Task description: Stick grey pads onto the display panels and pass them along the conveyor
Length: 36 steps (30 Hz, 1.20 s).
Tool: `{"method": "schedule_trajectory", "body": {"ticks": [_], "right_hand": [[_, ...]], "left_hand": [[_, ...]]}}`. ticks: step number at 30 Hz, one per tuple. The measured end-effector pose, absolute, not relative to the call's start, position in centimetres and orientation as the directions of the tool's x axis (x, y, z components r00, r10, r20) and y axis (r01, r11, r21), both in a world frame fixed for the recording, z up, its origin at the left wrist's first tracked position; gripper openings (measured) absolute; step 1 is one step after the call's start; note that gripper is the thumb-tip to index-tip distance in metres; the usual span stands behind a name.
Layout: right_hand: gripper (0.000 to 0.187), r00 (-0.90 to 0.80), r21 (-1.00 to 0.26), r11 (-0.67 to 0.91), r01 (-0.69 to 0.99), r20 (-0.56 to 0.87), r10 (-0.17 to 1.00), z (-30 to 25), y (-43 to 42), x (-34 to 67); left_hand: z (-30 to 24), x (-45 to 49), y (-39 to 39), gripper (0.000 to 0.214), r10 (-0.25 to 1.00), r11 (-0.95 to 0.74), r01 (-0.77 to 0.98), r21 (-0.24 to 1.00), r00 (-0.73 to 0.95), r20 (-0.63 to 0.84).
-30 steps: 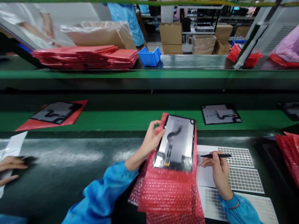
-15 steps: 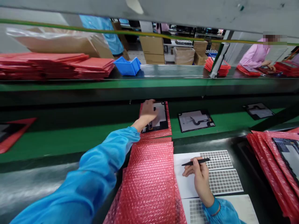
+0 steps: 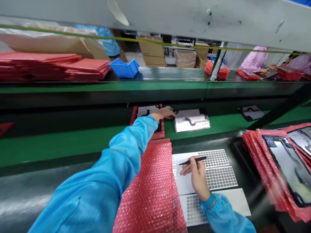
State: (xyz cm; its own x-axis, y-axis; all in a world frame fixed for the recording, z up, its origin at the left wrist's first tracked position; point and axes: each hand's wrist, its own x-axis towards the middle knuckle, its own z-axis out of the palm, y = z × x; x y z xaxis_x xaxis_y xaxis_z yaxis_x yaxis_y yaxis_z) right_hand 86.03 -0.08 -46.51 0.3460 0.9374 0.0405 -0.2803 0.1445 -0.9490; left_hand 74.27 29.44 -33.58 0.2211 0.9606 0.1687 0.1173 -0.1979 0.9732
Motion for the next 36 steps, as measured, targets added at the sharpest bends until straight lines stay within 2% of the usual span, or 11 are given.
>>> {"method": "schedule_trajectory", "body": {"ticks": [3,6,9,12,17,22,24,26,30,33,36], "right_hand": [[0.048,0.369,-0.939,0.192,-0.286,0.077,0.926,-46.5,-0.2,86.2],[0.042,0.429,-0.913,0.287,-0.291,0.144,0.892,-46.4,-0.7,86.2],[0.038,0.488,-0.877,0.393,-0.275,0.225,0.843,-45.6,-1.1,86.7],[0.035,0.547,-0.841,0.48,-0.248,0.288,0.786,-44.5,-1.2,87.7],[0.042,0.567,-0.828,0.511,-0.23,0.312,0.762,-43.3,-0.4,89.6],[0.038,0.565,-0.827,0.529,-0.19,0.348,0.748,-42.2,-0.4,91.2],[0.036,0.513,-0.85,0.505,-0.151,0.369,0.775,-41.4,-0.8,92.5],[0.035,0.418,-0.906,0.413,-0.09,0.342,0.842,-40.8,-1.2,94.1],[0.042,0.205,-0.989,0.129,0.075,0.142,0.968,-41.3,-0.7,97.2],[0.047,0.119,-0.985,0.015,0.174,0.036,0.992,-43.0,0.4,98.3],[0.047,0.088,-0.97,-0.01,0.242,0.012,0.996,-44.6,1.4,98.4]], "left_hand": [[-33.0,73.4,28.5,0.036,0.982,-0.114,0.126,0.986,0.164,0.093],[-31.6,70.9,27.7,0.034,0.989,-0.124,0.109,0.986,0.099,0.113],[-30.1,67.1,25.9,0.029,0.982,-0.162,0.107,0.981,0.115,0.149],[-29.8,63.4,22.6,0.028,0.961,-0.16,0.167,0.973,0.249,0.116],[-33.1,61.6,17.5,0.036,0.819,-0.152,0.364,0.919,0.567,-0.09],[-37.6,63.1,17.1,0.037,0.716,-0.299,0.482,0.823,0.683,-0.14],[-38.6,63.4,17.3,0.034,0.718,-0.389,0.505,0.77,0.69,-0.089],[-39.2,63.7,16.8,0.031,0.732,-0.484,0.52,0.704,0.681,0.001],[-40.0,65.4,12.1,0.037,0.713,-0.633,0.509,0.583,0.676,0.184],[-41.3,67.8,6.9,0.039,0.619,-0.717,0.442,0.539,0.759,0.201],[-43.1,69.8,3.1,0.058,0.532,-0.807,0.439,0.396,0.83,0.164]]}}
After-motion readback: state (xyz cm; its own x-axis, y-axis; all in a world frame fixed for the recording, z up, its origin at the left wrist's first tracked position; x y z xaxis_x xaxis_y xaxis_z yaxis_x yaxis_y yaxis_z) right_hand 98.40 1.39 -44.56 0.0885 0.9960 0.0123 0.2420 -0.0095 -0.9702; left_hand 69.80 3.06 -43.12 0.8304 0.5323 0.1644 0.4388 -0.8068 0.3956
